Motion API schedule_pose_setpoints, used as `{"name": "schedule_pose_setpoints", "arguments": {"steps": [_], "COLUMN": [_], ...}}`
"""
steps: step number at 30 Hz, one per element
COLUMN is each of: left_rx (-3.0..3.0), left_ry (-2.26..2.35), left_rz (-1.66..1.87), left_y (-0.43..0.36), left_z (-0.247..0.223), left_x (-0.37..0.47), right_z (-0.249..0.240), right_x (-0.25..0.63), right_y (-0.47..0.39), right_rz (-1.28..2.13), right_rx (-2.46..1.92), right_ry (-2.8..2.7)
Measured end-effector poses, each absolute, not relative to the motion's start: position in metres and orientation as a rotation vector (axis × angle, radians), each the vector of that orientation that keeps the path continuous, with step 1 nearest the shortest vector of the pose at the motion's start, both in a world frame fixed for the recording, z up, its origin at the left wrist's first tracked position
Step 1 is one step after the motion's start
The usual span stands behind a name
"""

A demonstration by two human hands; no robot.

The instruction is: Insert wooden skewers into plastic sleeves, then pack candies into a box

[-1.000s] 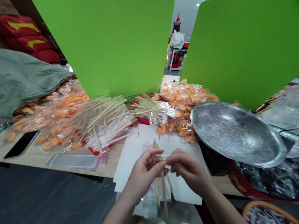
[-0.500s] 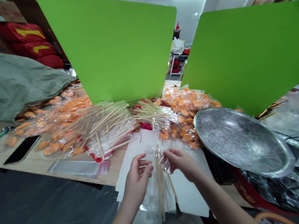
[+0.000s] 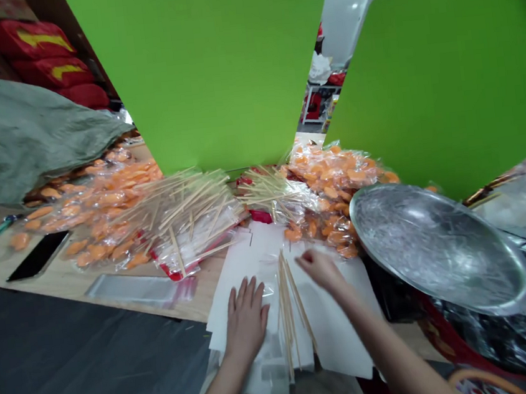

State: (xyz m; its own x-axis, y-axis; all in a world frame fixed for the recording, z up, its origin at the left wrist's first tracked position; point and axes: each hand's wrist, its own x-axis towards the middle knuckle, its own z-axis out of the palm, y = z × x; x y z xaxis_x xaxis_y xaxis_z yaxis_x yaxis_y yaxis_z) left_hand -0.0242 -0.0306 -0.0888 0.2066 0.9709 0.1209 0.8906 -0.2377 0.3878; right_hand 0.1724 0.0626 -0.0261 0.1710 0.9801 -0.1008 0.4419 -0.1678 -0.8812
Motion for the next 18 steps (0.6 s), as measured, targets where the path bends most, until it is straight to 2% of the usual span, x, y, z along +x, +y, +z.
{"name": "schedule_pose_setpoints", "arguments": {"steps": [4, 9, 18], "left_rx": [2.224, 2.144, 1.967], "left_ry": [1.807, 1.746, 1.567], "left_rz": [0.588, 0.739, 0.936], "left_y": [-0.030, 0.005, 0.028], "left_z": [-0.086, -0.080, -0.089], "left_x": [-0.018, -0.014, -0.015], "right_z": [-0.059, -0.068, -0.076], "right_x": [0.145, 0.137, 0.168], "right_y": [0.002, 0.004, 0.010], "right_rz": [0.775, 0.731, 1.074], "right_rx": [-1.922, -2.137, -2.124], "right_ry": [-1.511, -1.568, -1.382]}}
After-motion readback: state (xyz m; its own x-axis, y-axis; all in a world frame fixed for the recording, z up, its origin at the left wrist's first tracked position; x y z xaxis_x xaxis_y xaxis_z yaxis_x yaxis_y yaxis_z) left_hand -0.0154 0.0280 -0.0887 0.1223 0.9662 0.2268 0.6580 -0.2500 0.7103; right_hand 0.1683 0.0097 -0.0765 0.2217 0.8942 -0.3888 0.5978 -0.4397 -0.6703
